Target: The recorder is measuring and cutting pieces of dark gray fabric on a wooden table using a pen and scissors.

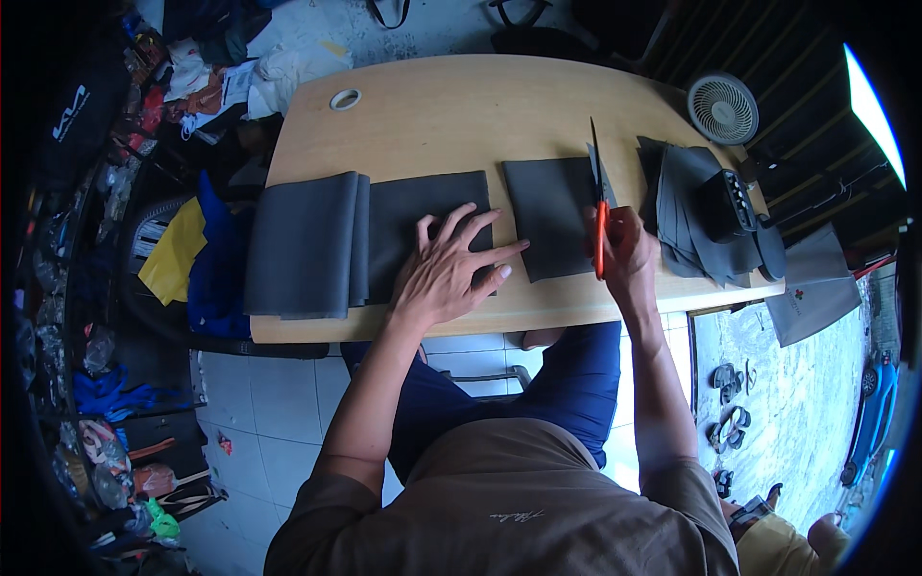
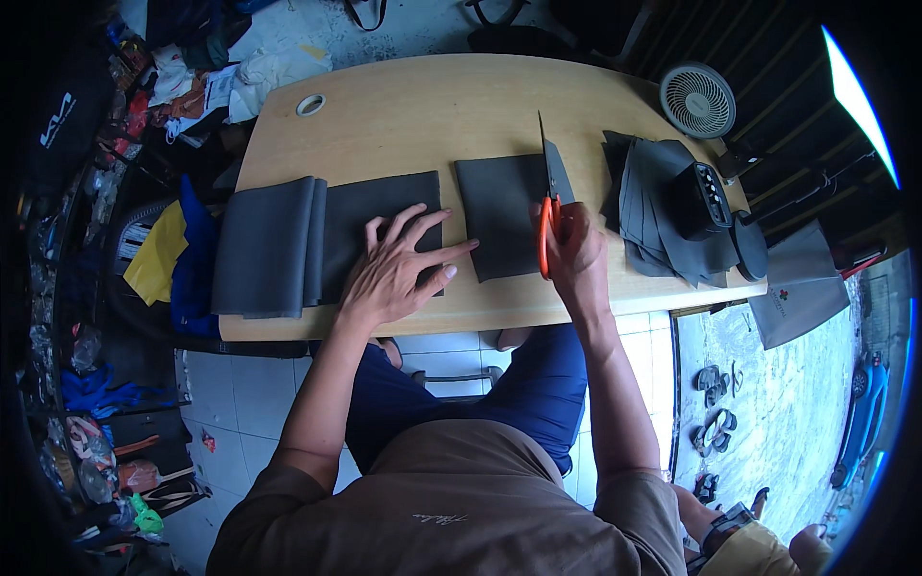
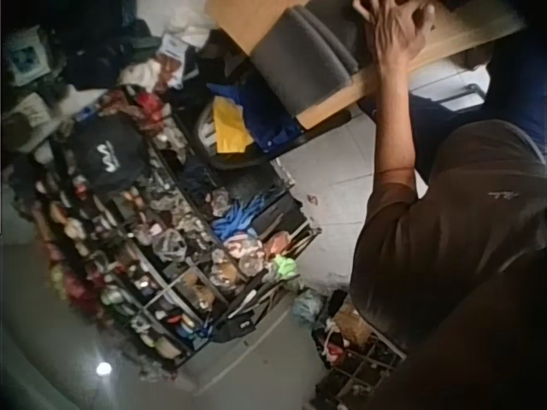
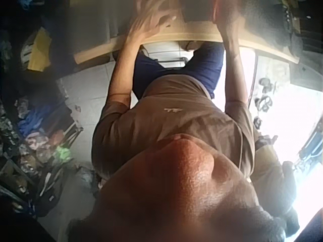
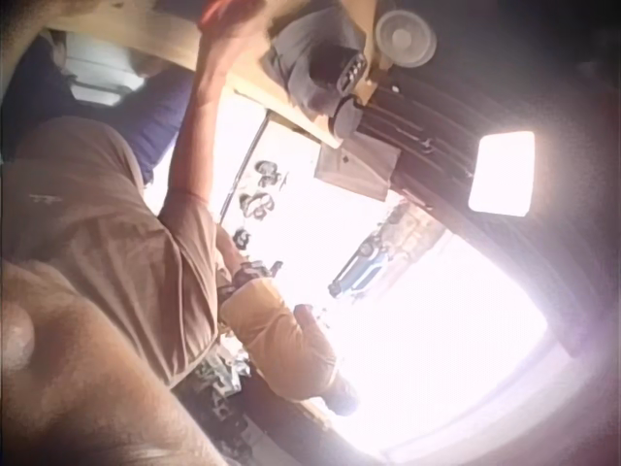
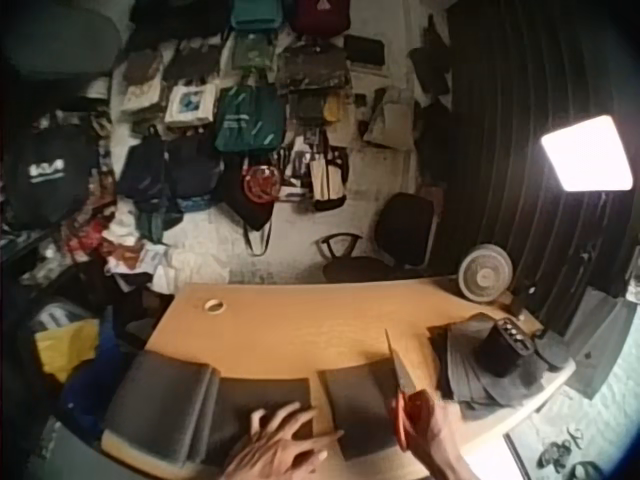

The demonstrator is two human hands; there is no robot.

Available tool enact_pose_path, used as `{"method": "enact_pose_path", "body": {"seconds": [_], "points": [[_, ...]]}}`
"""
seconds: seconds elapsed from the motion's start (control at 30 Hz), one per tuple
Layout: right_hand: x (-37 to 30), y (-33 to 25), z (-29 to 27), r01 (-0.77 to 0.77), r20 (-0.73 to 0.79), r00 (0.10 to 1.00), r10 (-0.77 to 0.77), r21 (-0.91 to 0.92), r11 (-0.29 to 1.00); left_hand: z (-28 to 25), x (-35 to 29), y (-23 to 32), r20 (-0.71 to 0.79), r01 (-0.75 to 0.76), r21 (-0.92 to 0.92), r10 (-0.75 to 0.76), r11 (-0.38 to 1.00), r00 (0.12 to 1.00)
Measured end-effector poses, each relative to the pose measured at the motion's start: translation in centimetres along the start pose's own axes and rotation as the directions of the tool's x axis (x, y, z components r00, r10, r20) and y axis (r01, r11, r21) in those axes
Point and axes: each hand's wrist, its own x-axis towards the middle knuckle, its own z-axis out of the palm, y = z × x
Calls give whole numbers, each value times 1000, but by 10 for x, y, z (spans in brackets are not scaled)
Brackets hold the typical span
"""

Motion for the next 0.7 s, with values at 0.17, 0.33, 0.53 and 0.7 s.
{"method": "enact_pose_path", "body": {"seconds": [0.17, 0.33, 0.53, 0.7], "points": [[-6, 2, 22, 123, 88, 987, -131, 93, 988, -3, 0, -1, -5, 17, -56, -17, 998, 1000], [5, -2, 18, 183, -4, 983, -184, -74, 980, -6, -2, 0, -21, 12, -69, -14, 998, 1000], [52, 18, -5, 246, -134, 945, -297, -305, 920, -6, -3, -1, -71, -22, -109, 15, 994, 997], [86, 38, -18, 149, -116, 974, -193, -313, 938, -6, -3, -2, -124, -52, -147, 34, 988, 992]]}}
